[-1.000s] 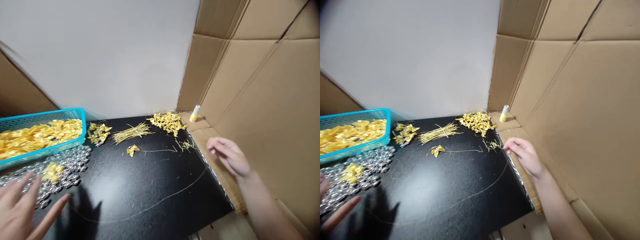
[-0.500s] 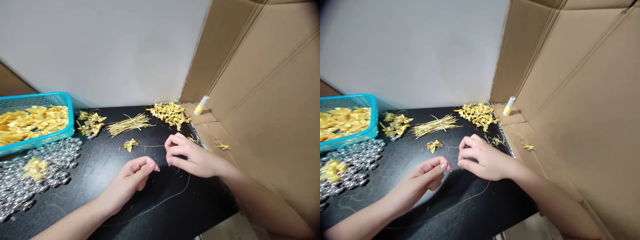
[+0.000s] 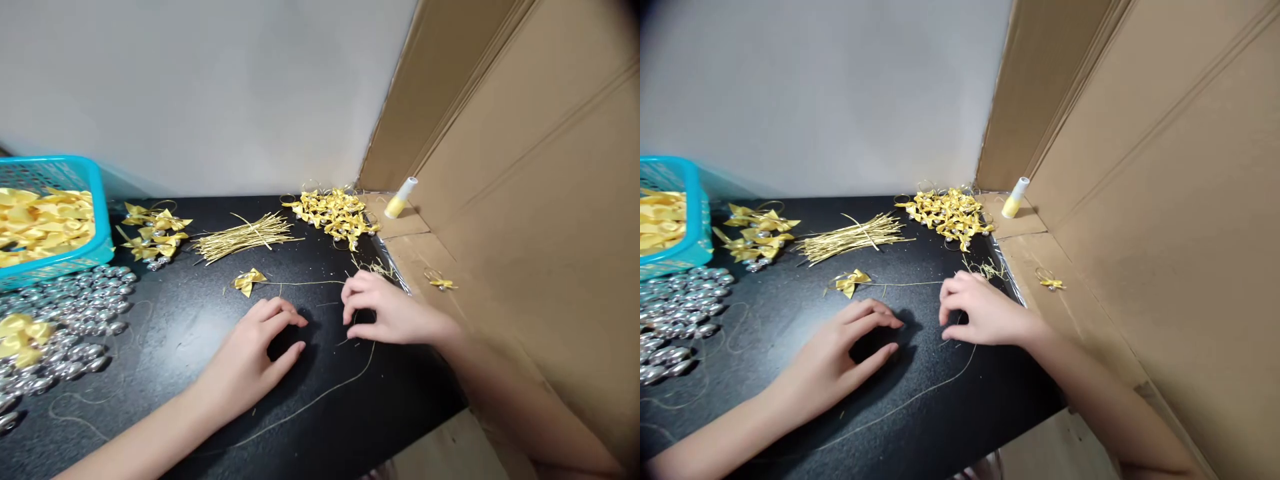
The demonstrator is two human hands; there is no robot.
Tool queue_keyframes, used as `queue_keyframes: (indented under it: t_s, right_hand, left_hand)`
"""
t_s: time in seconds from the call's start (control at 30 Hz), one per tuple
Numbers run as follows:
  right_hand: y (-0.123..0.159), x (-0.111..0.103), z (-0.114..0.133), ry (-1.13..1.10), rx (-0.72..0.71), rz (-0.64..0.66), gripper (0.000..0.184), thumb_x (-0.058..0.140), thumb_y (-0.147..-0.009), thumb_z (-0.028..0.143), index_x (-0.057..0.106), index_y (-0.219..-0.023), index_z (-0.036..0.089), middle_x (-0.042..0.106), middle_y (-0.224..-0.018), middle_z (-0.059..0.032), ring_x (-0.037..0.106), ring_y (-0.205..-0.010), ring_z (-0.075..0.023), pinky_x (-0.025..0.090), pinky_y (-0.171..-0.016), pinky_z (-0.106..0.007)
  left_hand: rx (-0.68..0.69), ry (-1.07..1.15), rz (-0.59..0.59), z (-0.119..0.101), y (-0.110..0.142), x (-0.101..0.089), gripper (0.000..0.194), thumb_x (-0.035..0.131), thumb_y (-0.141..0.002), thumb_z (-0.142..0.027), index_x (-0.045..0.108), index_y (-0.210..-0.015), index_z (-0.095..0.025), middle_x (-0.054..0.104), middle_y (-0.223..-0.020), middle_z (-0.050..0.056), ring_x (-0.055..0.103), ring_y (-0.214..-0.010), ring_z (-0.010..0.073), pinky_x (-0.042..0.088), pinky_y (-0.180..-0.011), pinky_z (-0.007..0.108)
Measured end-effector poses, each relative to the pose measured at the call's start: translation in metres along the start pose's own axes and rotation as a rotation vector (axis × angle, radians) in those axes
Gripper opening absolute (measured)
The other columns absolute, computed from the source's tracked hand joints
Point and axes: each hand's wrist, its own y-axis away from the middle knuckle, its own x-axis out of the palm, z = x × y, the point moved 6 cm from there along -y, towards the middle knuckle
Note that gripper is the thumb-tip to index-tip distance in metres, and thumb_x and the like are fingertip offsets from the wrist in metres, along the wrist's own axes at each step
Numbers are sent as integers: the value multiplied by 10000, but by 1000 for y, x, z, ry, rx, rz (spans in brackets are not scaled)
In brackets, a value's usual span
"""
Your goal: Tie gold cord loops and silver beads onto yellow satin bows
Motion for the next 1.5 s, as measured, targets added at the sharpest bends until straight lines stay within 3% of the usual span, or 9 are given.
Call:
queue_keyframes:
  t_s: [0.1, 0.33, 0.57, 0.87, 1.03, 1.27, 1.33, 1.43, 1.5]
  right_hand:
    - [13, 27, -8, 71, 56, 90, 134, 765, -781, 296, 695, -844, 201, 627, -932, -28, 529, -951, -199, 342, -886, -393]
    - [24, 61, 8, 356, 85, -65, 137, 578, -925, 192, 655, -813, 177, 647, -885, -31, 496, -873, -192, 270, -841, -403]
    - [32, 50, 0, -3, 265, -270, 99, 542, -936, 144, 572, -849, 181, 618, -960, -22, 504, -933, -178, 316, -822, -343]
    - [25, 33, 19, -52, 161, -337, 86, 550, -932, 152, 551, -853, 186, 608, -951, -28, 506, -926, -184, 326, -818, -351]
    - [27, 40, 22, -40, 141, -383, 84, 558, -931, 170, 550, -851, 192, 619, -944, -30, 524, -923, -186, 337, -820, -357]
    - [33, 57, 12, -437, 232, -489, 207, 705, -784, 139, 594, -951, 193, 671, -944, -16, 607, -901, -154, 433, -839, -290]
    - [32, 62, 9, -499, 274, -469, 218, 730, -761, 160, 625, -949, 191, 666, -840, 9, 606, -780, -130, 445, -769, -259]
    - [30, 64, 4, -511, 314, -464, 45, 696, -794, 171, 656, -810, 182, 502, -596, 66, 480, -562, -85, 393, -613, -222]
    - [29, 62, 1, -503, 319, -475, 89, 667, -819, 174, 656, -731, 177, 399, -554, 73, 420, -530, -76, 350, -564, -214]
  left_hand:
    - [30, -205, 20, 4, -8, 7, 164, 549, -886, -284, 647, -989, -202, 624, -982, 69, 564, -908, 243, 490, -800, 405]
    - [84, -471, 91, -15, -51, 27, 160, 654, -837, -258, 665, -959, -155, 637, -977, 78, 562, -928, 274, 490, -772, 418]
    - [85, -50, 170, -17, -37, 25, 147, 708, -770, -209, 654, -907, -204, 631, -951, 26, 556, -919, 217, 458, -827, 379]
    - [-33, 376, 137, -25, -24, 27, 196, 539, -926, -325, 667, -830, -212, 641, -872, 2, 578, -856, 155, 436, -798, 299]
    - [-29, 348, 106, -24, -20, 28, 242, 502, -942, -278, 627, -754, -190, 622, -806, 8, 561, -803, 153, 425, -741, 283]
    - [26, 225, 53, -27, -11, 33, 200, 472, -946, -218, 575, -781, -172, 612, -844, 33, 533, -812, 169, 425, -744, 306]
    - [14, 222, 58, -26, -11, 34, 200, 465, -950, -223, 572, -789, -173, 607, -842, 32, 533, -813, 169, 427, -739, 305]
    - [6, 212, 53, -27, -13, 30, 211, 461, -950, -225, 558, -769, -176, 593, -818, 27, 528, -794, 166, 427, -720, 299]
    - [-5, 208, 45, -26, -15, 27, 211, 459, -951, -228, 553, -768, -178, 589, -818, 25, 529, -795, 165, 430, -725, 300]
